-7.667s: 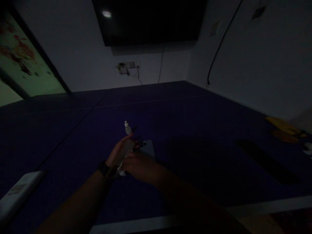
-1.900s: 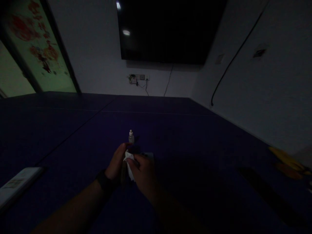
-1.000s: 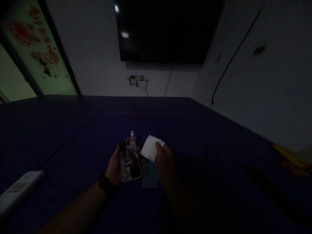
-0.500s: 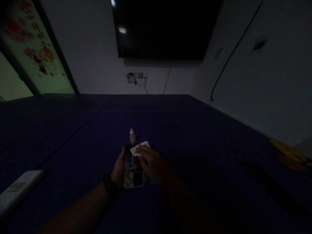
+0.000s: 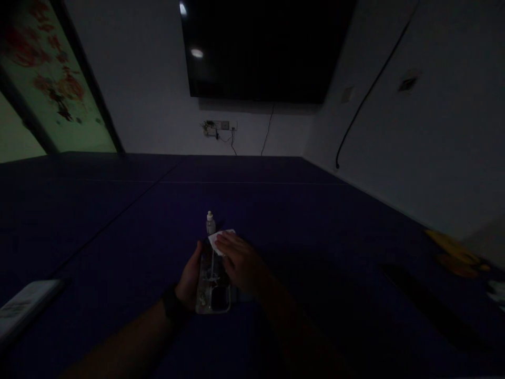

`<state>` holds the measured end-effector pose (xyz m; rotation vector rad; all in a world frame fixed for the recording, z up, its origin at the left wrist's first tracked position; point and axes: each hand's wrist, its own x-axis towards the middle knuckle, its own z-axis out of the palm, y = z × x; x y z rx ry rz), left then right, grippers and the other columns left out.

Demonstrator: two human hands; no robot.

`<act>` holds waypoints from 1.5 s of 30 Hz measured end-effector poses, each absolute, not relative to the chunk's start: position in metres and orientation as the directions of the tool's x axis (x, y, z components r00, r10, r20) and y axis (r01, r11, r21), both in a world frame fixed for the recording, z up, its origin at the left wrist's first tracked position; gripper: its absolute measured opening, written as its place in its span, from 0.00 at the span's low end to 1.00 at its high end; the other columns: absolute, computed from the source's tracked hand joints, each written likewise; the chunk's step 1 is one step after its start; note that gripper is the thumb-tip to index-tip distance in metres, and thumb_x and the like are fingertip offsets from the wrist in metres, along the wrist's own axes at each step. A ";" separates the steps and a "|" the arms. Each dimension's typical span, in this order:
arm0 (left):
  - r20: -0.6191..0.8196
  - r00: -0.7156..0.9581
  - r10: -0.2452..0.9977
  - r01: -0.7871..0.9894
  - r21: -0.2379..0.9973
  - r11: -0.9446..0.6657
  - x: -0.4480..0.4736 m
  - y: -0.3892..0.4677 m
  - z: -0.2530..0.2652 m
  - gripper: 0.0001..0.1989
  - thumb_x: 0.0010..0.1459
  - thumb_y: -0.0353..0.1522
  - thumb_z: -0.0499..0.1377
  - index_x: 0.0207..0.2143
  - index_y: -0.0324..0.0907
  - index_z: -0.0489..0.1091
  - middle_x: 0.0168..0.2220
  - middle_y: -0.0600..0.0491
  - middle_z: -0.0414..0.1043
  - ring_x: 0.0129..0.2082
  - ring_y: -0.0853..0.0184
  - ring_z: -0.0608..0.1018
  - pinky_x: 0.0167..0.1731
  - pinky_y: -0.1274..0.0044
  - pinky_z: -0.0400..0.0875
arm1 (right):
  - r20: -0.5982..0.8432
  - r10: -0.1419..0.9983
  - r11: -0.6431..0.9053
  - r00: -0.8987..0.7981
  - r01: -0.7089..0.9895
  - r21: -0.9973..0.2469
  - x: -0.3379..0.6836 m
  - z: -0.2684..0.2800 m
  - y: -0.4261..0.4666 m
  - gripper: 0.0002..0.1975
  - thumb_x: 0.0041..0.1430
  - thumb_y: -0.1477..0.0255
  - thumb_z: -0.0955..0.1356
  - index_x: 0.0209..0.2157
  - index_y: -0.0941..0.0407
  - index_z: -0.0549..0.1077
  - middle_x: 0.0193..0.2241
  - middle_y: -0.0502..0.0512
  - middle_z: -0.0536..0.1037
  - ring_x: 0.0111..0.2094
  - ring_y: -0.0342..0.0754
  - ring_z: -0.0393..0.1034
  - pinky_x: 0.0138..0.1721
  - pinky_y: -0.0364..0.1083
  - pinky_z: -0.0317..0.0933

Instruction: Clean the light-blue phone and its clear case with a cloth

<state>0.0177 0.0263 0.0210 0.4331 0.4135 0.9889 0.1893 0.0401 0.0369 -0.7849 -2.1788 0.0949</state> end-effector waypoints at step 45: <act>-0.175 0.385 0.906 -0.773 0.475 0.420 0.016 0.026 0.016 0.41 0.68 0.58 0.46 0.67 0.36 0.65 0.54 0.38 0.79 0.55 0.51 0.80 0.61 0.64 0.68 | 0.515 0.537 0.835 -0.668 0.507 -0.213 0.175 0.045 0.026 0.30 0.70 0.64 0.67 0.69 0.57 0.63 0.68 0.63 0.67 0.72 0.59 0.55 0.71 0.67 0.52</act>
